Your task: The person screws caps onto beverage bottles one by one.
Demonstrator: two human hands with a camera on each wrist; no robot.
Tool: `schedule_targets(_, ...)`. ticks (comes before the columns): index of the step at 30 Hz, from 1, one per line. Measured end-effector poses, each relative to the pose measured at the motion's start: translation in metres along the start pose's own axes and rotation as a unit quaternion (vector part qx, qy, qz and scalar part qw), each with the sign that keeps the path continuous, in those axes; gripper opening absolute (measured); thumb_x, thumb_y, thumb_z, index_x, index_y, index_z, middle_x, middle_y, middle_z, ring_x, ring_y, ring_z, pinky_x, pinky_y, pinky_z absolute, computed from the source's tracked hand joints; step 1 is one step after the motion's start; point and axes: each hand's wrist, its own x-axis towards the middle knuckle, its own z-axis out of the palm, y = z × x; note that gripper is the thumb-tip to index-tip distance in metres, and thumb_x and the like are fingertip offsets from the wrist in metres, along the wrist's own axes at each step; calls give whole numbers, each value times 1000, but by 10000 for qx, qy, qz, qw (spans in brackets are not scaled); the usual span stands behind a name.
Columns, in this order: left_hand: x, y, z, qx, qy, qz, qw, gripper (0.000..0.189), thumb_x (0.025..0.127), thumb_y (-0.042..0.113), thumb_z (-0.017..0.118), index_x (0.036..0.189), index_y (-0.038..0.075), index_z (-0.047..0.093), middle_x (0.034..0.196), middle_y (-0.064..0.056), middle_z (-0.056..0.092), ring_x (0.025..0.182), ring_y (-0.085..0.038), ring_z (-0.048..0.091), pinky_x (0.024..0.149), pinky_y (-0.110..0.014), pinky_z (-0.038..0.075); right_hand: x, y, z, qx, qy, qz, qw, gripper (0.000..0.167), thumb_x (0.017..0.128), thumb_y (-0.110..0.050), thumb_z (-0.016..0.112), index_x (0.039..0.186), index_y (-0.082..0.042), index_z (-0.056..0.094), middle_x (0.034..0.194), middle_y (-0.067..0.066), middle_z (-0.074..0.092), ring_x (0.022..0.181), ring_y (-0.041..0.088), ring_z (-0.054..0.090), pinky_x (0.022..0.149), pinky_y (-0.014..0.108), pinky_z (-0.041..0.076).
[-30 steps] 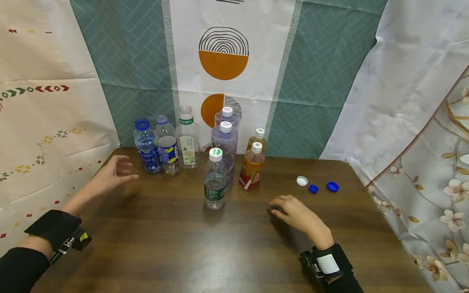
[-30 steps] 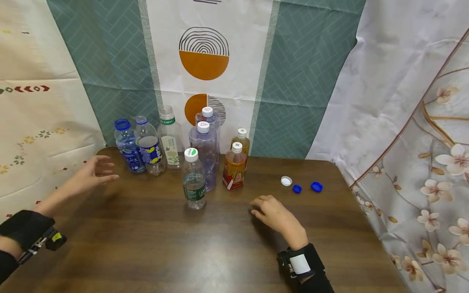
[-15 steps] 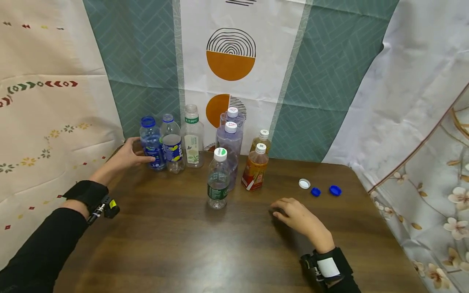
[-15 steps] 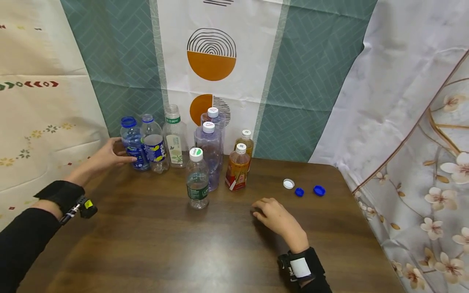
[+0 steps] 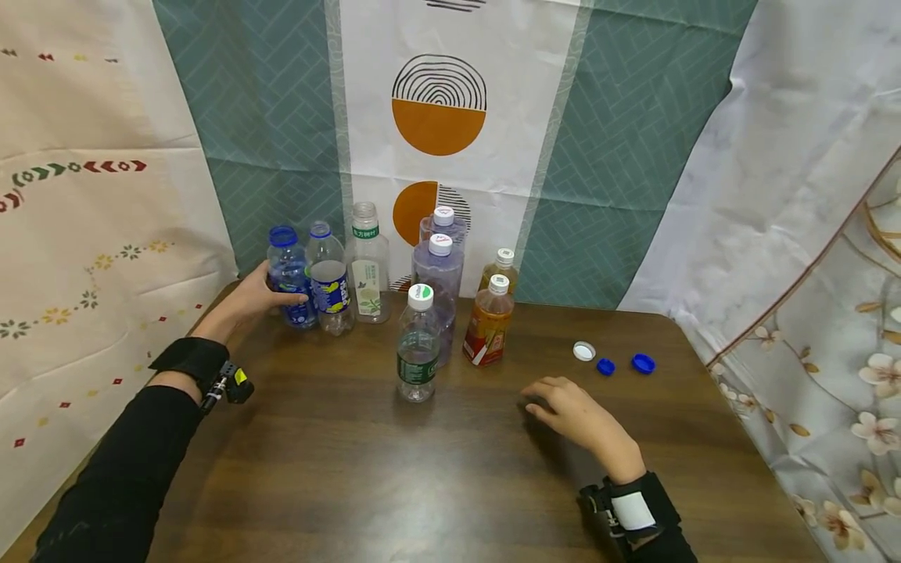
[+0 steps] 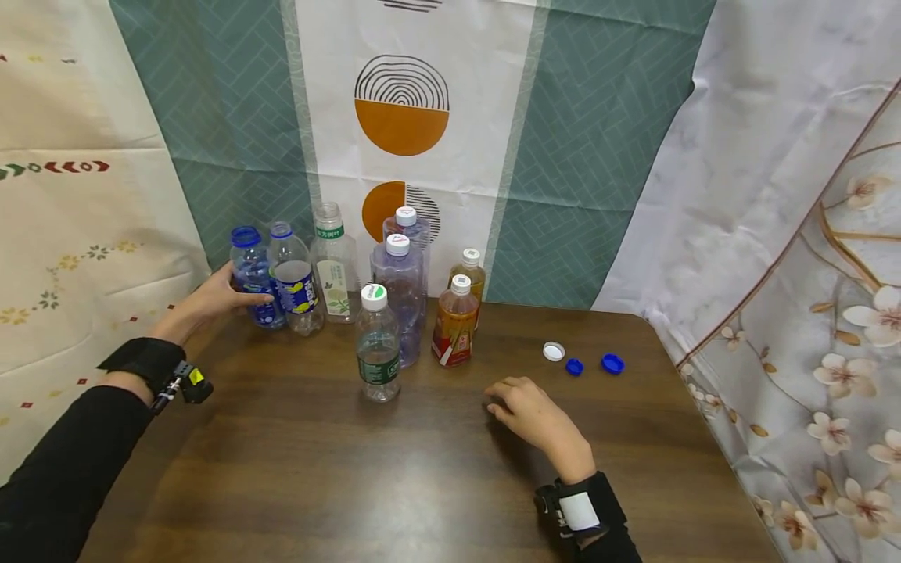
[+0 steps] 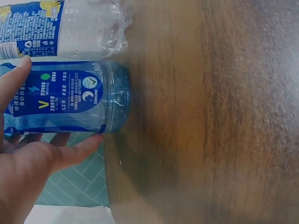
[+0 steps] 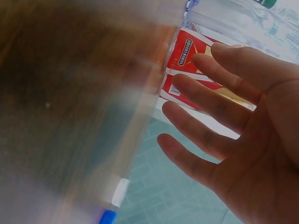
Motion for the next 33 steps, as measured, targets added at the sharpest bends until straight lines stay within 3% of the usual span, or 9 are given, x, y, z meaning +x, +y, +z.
schedule_targets(12,0,-3,0,122,136,-39,9998,109,91,16,79,162,8,-4,161,-30,21,145,-51,28,109,-69,34,0,0,0,41,-91,71,9999,25,97,-12,69,119,-1,70,117,13,70,110,32,66,92,47,55)
schedule_targets(21,-5,2,1,460,176,-13,9988,109,91,21,80,162,7,-1,159,-30,26,142,-50,33,105,-68,39,0,1,0,-12,-32,-68,10000,23,97,-11,69,117,-1,70,113,11,71,106,31,67,90,46,56)
schedule_targets(33,-16,12,3,453,217,-100,9987,110,90,18,80,159,2,-4,158,-34,23,143,-53,30,108,-68,36,1,1,-3,-44,10,-162,9999,20,97,-10,69,115,-3,71,111,8,72,105,29,67,89,45,56)
